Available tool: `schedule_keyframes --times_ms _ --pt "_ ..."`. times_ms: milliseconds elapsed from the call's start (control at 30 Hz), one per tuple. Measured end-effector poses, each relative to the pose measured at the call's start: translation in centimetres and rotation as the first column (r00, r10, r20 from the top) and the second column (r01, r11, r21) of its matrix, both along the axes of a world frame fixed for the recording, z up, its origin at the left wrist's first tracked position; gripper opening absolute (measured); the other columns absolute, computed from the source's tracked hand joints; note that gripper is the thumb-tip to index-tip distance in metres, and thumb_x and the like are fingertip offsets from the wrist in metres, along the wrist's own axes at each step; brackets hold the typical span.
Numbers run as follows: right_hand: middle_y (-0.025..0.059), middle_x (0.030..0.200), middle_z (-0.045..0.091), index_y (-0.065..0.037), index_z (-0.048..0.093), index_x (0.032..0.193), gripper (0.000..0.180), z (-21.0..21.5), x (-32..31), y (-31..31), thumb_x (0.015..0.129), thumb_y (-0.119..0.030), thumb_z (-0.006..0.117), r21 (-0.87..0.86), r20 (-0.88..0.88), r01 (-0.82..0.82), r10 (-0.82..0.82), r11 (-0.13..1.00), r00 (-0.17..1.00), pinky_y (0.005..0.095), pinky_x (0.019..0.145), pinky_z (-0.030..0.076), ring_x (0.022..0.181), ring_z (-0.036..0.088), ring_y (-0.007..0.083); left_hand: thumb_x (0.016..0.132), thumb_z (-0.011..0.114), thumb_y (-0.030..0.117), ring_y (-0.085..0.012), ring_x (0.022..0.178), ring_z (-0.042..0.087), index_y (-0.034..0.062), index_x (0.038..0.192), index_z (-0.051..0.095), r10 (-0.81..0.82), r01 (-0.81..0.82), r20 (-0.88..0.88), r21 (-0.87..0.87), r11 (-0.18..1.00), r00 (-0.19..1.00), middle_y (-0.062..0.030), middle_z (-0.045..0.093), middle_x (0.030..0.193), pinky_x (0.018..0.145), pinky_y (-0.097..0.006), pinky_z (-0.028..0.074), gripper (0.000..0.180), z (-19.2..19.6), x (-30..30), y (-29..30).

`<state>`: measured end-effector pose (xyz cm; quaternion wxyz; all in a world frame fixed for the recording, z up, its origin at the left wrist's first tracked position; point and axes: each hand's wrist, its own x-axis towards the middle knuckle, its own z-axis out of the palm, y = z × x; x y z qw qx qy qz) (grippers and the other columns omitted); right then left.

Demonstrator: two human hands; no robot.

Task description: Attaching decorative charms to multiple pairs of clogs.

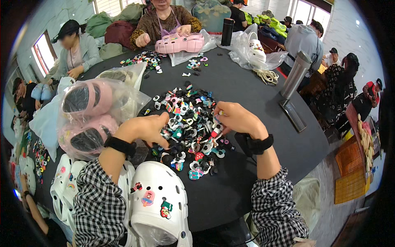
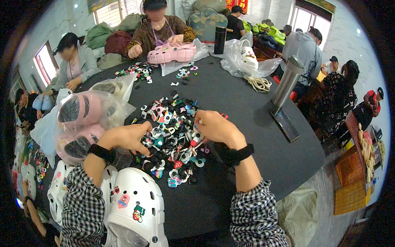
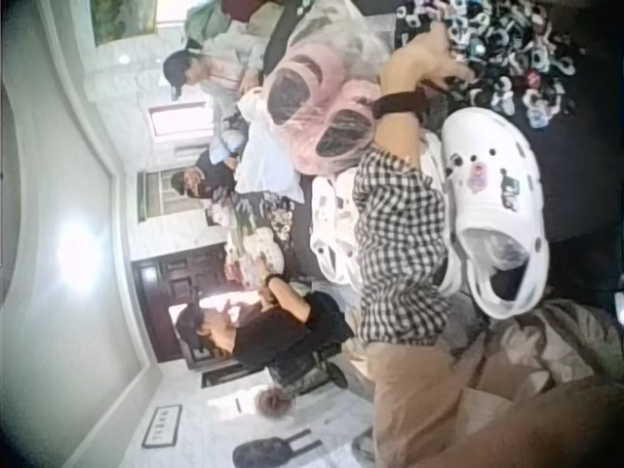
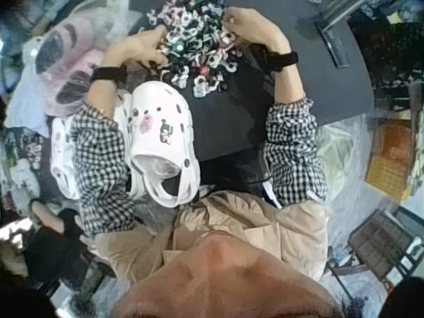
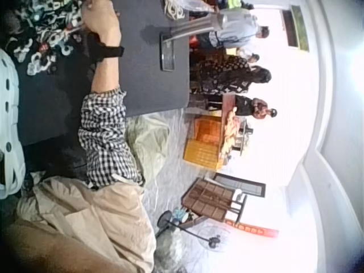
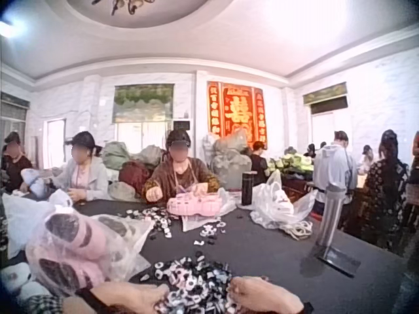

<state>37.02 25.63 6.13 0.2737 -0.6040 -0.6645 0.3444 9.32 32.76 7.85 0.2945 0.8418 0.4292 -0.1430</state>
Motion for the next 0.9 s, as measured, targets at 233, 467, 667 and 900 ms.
schedule_keyframes --times_ms 233,467,667,900 --pt "0.0117 0.086 0.064 0.006 0.055 0.104 0.015 -1.2 -2.0 1.0 0.094 -0.005 0.053 0.145 -0.180 -0.002 0.029 0.989 0.983 0.0303 0.062 0.059 0.073 0.069 0.0172 0.081 0.070 0.019 -0.0274 0.094 0.066 -0.0018 0.141 0.035 -0.111 0.075 0.353 0.113 0.991 0.929 -0.0254 0.057 0.118 0.081 -0.036 0.054 0.072 -2.3 1.9 0.6" --pt "0.0092 0.101 0.059 0.003 0.054 0.106 0.013 1.1 -1.5 0.2 0.097 -0.005 0.053 0.142 -0.105 -0.004 0.019 0.990 0.994 0.0285 0.070 0.062 0.087 0.068 0.0157 0.088 0.066 0.005 -0.0195 0.110 0.060 0.0073 0.149 0.034 0.008 0.052 0.696 -0.065 0.997 0.718 -0.0148 0.054 0.132 0.092 -0.034 0.051 0.068 -1.3 3.1 -0.1" --pt "0.0093 0.089 0.064 0.004 0.057 0.101 0.013 0.8 -0.6 0.4 0.095 -0.007 0.055 0.234 -0.303 0.007 0.066 0.972 0.951 0.0284 0.065 0.060 0.078 0.070 0.0160 0.092 0.063 0.006 -0.0166 0.099 0.065 -0.0001 0.123 0.057 0.045 0.031 0.554 -0.127 0.991 0.831 -0.0109 0.064 0.112 0.082 -0.030 0.054 0.032 -0.3 1.6 0.8" --pt "0.0076 0.096 0.067 0.000 0.060 0.105 0.014 2.3 -0.1 -1.3 0.098 -0.012 0.056 -0.137 -0.332 -0.552 0.487 0.823 0.808 0.0278 0.072 0.059 0.084 0.069 0.0146 0.076 0.065 0.071 -0.0315 0.083 0.069 0.0041 0.090 0.072 -0.088 0.143 -0.230 0.236 0.961 0.969 -0.0157 0.072 0.087 0.074 -0.041 0.054 0.069 0.9 -0.3 -0.2"
